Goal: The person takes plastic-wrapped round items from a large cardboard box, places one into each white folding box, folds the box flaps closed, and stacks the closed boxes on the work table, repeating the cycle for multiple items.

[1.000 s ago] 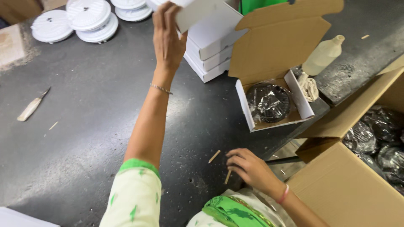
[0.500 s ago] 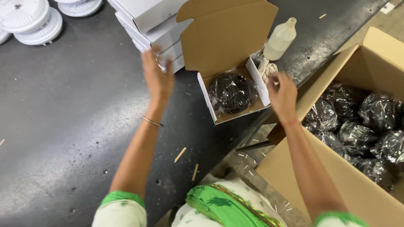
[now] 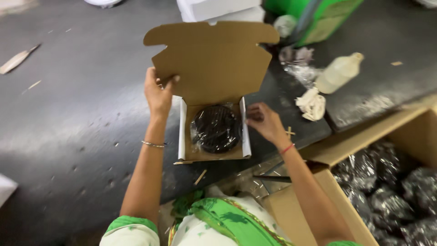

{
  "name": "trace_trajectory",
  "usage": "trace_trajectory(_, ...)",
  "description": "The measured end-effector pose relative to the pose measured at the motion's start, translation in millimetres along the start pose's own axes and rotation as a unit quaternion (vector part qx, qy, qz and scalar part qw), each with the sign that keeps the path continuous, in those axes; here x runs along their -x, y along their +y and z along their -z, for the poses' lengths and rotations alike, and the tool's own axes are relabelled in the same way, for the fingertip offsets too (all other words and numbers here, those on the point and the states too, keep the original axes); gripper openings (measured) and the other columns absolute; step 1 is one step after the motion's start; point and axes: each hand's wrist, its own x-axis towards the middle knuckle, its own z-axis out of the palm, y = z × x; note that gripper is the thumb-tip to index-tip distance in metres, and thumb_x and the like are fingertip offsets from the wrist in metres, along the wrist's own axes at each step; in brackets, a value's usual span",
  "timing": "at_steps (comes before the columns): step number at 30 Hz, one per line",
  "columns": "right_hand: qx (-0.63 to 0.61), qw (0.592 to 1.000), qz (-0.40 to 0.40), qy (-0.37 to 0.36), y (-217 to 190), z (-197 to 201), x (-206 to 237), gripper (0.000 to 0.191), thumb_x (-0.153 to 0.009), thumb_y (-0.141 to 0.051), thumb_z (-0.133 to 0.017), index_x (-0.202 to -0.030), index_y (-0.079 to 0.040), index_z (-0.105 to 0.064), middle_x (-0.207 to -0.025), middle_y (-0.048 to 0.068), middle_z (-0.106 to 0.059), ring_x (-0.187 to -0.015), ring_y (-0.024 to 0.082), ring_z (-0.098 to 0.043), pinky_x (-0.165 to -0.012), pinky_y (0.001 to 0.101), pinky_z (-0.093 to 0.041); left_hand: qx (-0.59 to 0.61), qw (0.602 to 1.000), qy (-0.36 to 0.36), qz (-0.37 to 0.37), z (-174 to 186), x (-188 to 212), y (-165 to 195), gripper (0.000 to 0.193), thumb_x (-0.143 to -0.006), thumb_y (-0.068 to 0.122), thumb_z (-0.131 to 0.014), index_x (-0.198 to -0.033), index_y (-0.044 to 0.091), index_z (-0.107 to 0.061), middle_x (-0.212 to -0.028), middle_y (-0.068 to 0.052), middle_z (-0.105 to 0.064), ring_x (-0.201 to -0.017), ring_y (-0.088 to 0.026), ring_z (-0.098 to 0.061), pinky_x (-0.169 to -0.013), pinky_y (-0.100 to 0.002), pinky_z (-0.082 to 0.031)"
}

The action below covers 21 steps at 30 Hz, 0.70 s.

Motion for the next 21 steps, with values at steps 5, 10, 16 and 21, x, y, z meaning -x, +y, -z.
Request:
trace_trajectory(5,-0.031,0.988,0.109,0.109,-39,5,-55,0.050,-0.085,-0.011,-0.084,-0.127,-0.003,-0.058,-0.106,0.006,-0.069,-0.090,0.014,-0.070,-0.077,0.0298,-0.056,-0.001,0.998,0.051,-0.037,56,7,2,0.024,-0.085,0.008,-0.081,-0.107,0.006,-0.071,-0.099,-0.001,-0.076,-0.090,-0.015,-0.073,-0.078,-0.029,-0.058)
trace_trajectory(10,0.136,0.951,0.211,0.179,-58,13,-100,0.036,-0.083,-0.010,-0.096,-0.092,-0.001,-0.062,-0.092,0.013,-0.060,-0.076,0.025,-0.064,-0.069,0.0340,-0.054,-0.082,0.987,0.082,-0.112,48,1,9,0.029,-0.080,0.011,-0.088,-0.090,0.002,-0.062,-0.084,-0.006,-0.073,-0.076,-0.018,-0.074,-0.069,-0.034,-0.058)
trace_trajectory(16,0.086,0.965,0.213,0.126,-72,21,-69,0.031,-0.089,-0.006,-0.090,-0.106,-0.002,-0.064,-0.096,0.009,-0.068,-0.082,0.020,-0.073,-0.072,0.0286,-0.059,-0.171,0.973,0.081,-0.133,28,27,11,0.043,-0.083,0.015,-0.090,-0.104,0.008,-0.053,-0.092,-0.006,-0.072,-0.066,-0.018,-0.073,-0.060,-0.037,-0.054)
trace_trajectory(21,0.092,0.975,0.155,0.126,-92,21,-48,0.044,-0.087,-0.004,-0.086,-0.122,-0.003,-0.061,-0.092,0.009,-0.075,-0.080,0.018,-0.076,-0.070,0.0290,-0.058,-0.043,0.990,-0.027,-0.129,33,41,16,0.072,-0.079,0.005,-0.088,-0.135,0.011,-0.044,-0.114,-0.007,-0.070,-0.076,-0.014,-0.075,-0.063,-0.028,-0.064)
